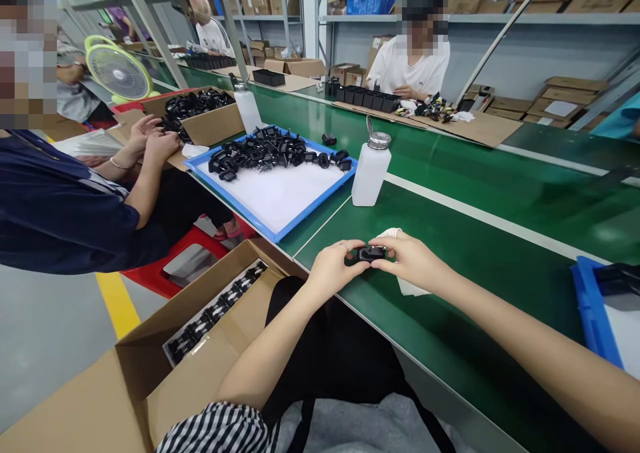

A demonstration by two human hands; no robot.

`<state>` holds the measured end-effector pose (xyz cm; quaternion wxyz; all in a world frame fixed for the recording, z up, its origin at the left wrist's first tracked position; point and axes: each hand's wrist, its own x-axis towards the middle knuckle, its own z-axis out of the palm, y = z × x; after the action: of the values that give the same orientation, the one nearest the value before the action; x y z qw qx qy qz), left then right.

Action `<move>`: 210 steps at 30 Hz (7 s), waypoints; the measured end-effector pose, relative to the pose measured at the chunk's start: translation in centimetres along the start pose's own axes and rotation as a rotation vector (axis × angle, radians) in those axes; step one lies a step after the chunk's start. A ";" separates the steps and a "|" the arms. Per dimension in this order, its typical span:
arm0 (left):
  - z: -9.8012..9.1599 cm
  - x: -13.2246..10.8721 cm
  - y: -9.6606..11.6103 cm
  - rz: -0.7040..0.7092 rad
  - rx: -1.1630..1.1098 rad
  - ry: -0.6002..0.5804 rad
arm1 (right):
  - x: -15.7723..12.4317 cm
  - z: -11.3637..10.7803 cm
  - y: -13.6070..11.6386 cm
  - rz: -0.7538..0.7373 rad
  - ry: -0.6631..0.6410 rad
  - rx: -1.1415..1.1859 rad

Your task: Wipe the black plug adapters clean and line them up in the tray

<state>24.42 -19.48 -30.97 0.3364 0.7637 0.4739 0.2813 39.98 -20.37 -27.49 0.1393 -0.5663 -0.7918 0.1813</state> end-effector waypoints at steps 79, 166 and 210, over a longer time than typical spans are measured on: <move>3.8 2.5 0.0 -0.037 -0.256 -0.275 | 20.9 -6.1 15.1 0.689 0.222 -0.095; 4.7 -2.4 0.8 -0.023 0.209 0.176 | -6.2 1.4 1.0 0.080 0.110 0.367; -7.1 7.9 -0.6 0.320 0.446 0.536 | -3.1 -3.6 3.5 0.327 0.218 0.299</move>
<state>21.91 -10.28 -26.21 -0.0220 0.7817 0.4694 0.4100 45.47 -21.77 -25.83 0.2750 -0.6763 -0.6342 0.2546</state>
